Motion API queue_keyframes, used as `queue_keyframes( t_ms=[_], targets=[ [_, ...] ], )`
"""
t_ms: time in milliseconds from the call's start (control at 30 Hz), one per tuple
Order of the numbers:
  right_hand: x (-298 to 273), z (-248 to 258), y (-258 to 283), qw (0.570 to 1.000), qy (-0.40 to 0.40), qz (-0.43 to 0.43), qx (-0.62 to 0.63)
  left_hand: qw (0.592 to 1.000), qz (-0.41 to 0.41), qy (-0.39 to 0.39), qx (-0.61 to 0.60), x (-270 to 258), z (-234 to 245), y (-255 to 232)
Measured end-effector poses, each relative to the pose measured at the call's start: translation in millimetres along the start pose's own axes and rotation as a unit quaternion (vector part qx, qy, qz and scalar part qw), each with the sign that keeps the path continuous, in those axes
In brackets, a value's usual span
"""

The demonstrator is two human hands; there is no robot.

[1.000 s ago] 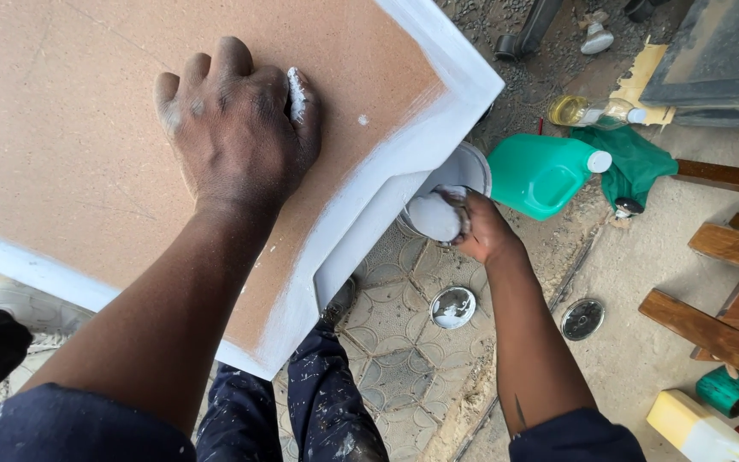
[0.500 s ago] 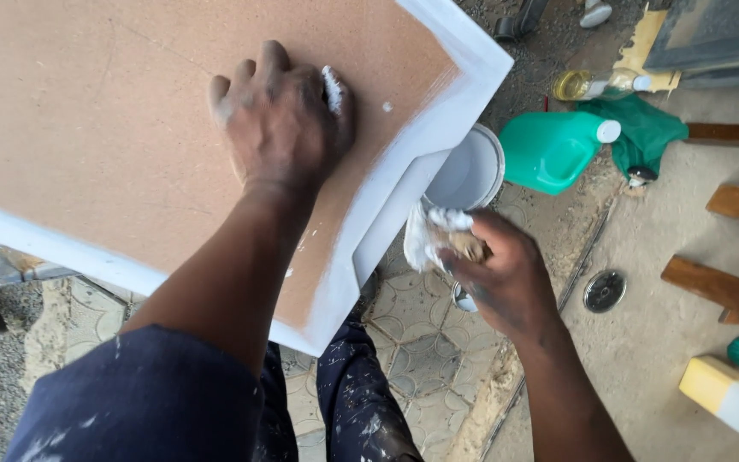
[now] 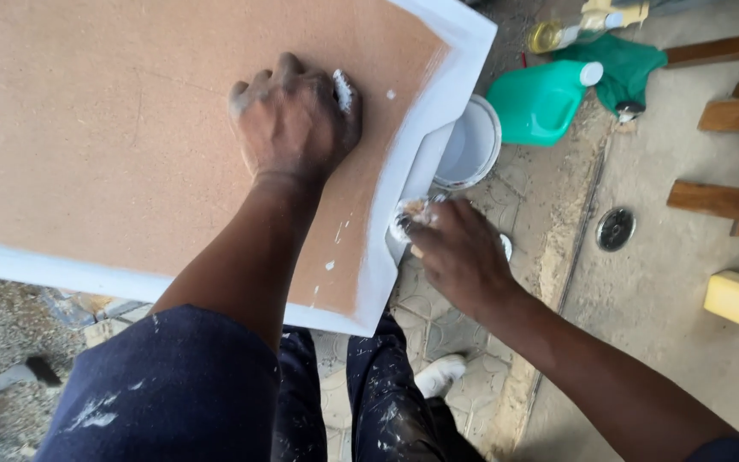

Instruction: The person paints the edges of a rectangular wooden board white using a cloth. They repeatedly dip the cloth into a bucket of white paint and apply it to the board's perimeter, holding the board steady with their left hand.

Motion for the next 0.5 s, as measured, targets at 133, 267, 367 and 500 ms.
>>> queue_keyframes(
  t_ms=[133,267,367,500],
  targets=[
    [1,5,11,0.993,0.066,-0.048,0.083,0.999,-0.008,-0.03,-0.015,3,4,2],
    [0,15,14,0.985,0.122,0.043,0.11,1.0,-0.008,-0.026,-0.005,1,2,0],
    [-14,15,14,0.969,0.215,0.061,0.102,0.999,-0.001,-0.051,-0.002,0,2,-1],
    [-43,4,4,0.982,0.154,0.036,0.108,0.999,-0.009,-0.039,0.029,3,0,-2]
  ],
)
Point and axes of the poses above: each hand's wrist, its own x-axis towards the middle knuckle, its own z-axis out of the back of the hand, y = z × x, the point moved 6 cm from there along x, towards the middle knuckle, and after that the axes turned 7 degrees about x, right-handed, at the moved point
